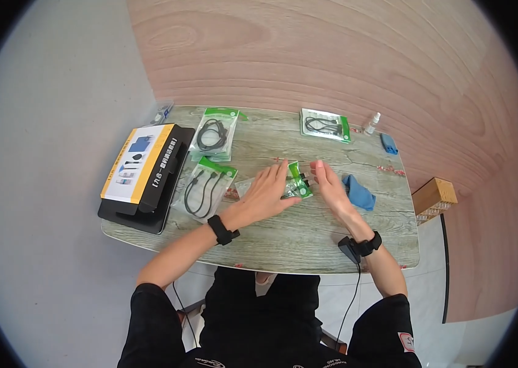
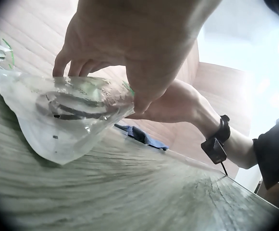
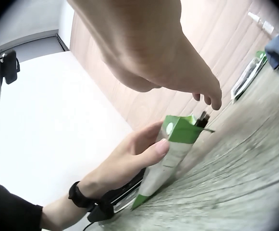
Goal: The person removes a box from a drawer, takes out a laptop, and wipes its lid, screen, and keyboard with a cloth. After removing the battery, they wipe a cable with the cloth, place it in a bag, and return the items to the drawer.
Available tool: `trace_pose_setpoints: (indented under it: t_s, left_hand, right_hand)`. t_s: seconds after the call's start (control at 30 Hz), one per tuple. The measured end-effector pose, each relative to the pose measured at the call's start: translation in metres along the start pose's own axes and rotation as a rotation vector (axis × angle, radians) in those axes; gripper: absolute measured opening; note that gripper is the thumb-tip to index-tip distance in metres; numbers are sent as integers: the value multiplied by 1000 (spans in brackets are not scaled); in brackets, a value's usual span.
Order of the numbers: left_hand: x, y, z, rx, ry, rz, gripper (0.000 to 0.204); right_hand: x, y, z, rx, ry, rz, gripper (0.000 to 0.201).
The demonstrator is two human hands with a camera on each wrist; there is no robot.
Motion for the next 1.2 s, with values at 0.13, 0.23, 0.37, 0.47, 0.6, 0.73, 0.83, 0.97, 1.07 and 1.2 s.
trace_pose_setpoints:
  t_s: [0.13,0.23,0.37,0.47,0.6,0.73,0.83,0.97,1.07,1.2]
  left_hand:
    - [-1,4,-2,-43,-18,-2,97]
    - [-3,2,0,-15,-24,-10,96]
    - [-6,0,3,-47,-49,29,95]
    - [-1,2,2,-48,-31,20,95]
    - [-7,13,6,-47,-40,-33,96]
    - [-16,9,19,-47,-89,-58,98]
    - [-19,6,33,-93,-102,-82,99]
    - [-5,-6,41,-151,-83,40,102]
    - [8,-6,46,-128,-46,50,99]
    - [26,-26,45,117,13,37,96]
  right_hand:
    - [-15,20,-7,150,-148,29,66]
    - [11,3,-28,207,-169,-22,65]
    - [10,-17,-33,267,-60,67,65]
    - [16,-12,-31,280,-109,122,60]
    - [44,-4,-36,306,-145,230,46]
    - [34,-3,-27,244,-142,249,35]
    - [25,5,-13,188,-113,245,30]
    - [23,32,16,39,-120,297,22]
    - [20,76,56,-90,-135,308,17]
    - [-20,129,130,-179,-180,388,14]
Point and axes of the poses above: each hand's wrist, its own z-axis towards the middle knuckle, its own y-axis out of the back of the hand, x = y × z, the point moved 4 cm from there along z, towards the middle knuckle, and after that the axes turned 4 degrees about z, right-handed, at the moved point
